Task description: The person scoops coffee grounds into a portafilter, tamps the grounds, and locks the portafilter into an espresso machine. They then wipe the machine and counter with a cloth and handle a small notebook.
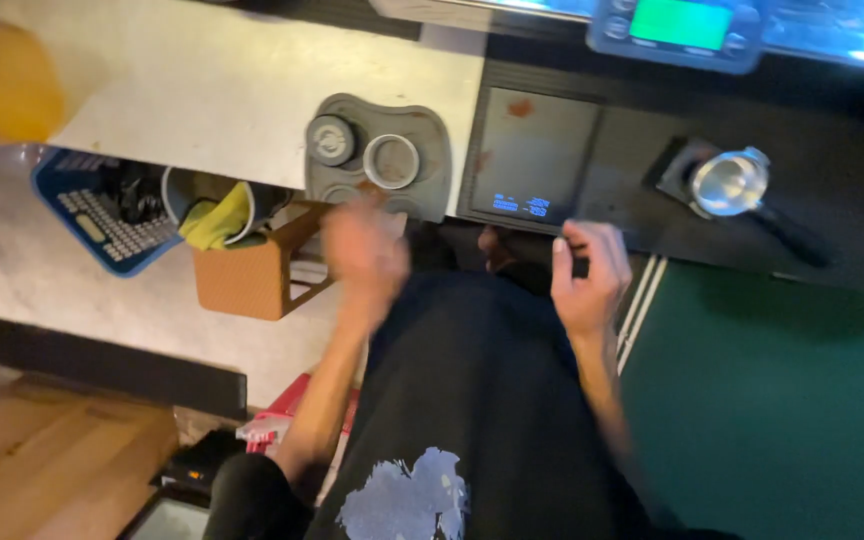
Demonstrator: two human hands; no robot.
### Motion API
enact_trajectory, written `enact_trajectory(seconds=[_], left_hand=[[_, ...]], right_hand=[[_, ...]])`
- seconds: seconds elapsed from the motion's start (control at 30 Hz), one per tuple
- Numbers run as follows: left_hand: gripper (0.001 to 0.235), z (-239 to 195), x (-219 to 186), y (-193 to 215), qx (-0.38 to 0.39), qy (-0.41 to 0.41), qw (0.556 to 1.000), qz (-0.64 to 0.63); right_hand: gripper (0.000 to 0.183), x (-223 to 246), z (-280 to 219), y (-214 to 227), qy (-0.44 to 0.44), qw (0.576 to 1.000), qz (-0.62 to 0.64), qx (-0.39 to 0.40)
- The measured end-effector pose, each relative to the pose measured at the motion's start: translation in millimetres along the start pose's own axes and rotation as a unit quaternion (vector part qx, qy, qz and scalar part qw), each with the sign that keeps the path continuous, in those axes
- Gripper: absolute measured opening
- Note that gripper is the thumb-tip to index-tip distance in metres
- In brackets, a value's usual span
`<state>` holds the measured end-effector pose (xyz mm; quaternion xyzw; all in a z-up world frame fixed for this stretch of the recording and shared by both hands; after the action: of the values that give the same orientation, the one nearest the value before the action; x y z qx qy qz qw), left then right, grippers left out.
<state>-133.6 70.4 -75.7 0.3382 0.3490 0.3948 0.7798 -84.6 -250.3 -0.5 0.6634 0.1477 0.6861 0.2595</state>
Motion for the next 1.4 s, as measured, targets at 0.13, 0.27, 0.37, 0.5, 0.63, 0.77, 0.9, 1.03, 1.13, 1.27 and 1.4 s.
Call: enact_trajectory(seconds=[0.13,0.27,0.37,0.5,0.63,0.77,0.9,1.03,1.13,1.27,1.4], left_hand=[[0.061,-78,117,86,0.049,0.323,0.907,0.265],[0.031,-166,192,99,0.154,0.137,0.95,0.235],[0.029,-174,204,98,0.188,0.129,0.944,0.239],[0.022,-110,156,80,0.074,0.232,0.965,0.1],[0.032,-28,23,41,-0.117,0.447,0.848,-0.26],[0.032,99,-34,57,-0.019,0.294,0.792,-0.535],[0.051,115,-50,50,0.083,0.234,0.757,-0.605],[0.053,86,-48,9,0.113,0.233,0.797,-0.546],[0.057,75,-40,3,0.084,0.245,0.839,-0.479],[0.058,70,-29,29,0.007,0.252,0.845,-0.471],[0.051,55,-9,52,-0.048,0.15,0.903,-0.4]], right_hand=[[0.007,24,-10,-32,0.018,0.999,0.023,0.041],[0.006,32,-15,-59,0.028,0.994,0.041,0.098],[0.007,54,-22,-85,0.015,0.992,0.062,0.105],[0.021,98,-26,-124,0.005,0.957,0.153,0.245],[0.078,137,-30,-152,0.109,0.909,0.208,0.344],[0.014,88,11,-108,0.081,0.98,0.184,0.008],[0.019,9,62,-61,0.037,0.976,0.011,-0.214],[0.06,-41,98,-104,-0.042,0.98,-0.18,0.073],[0.048,-16,95,-139,0.103,0.971,-0.144,0.159],[0.064,53,62,-141,0.186,0.913,-0.212,0.296],[0.018,61,-14,-113,-0.001,0.92,0.173,0.351]])
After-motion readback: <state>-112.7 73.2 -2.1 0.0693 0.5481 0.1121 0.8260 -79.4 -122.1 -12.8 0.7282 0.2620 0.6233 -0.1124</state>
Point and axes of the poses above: each hand's wrist, its own z-axis towards the middle knuckle, its own y-axis out of the back of the hand, x = y × z, the point moved 2 cm from there along z, towards the middle knuckle, and after that the axes turned 15 degrees about -y, right-handed, at the moved point
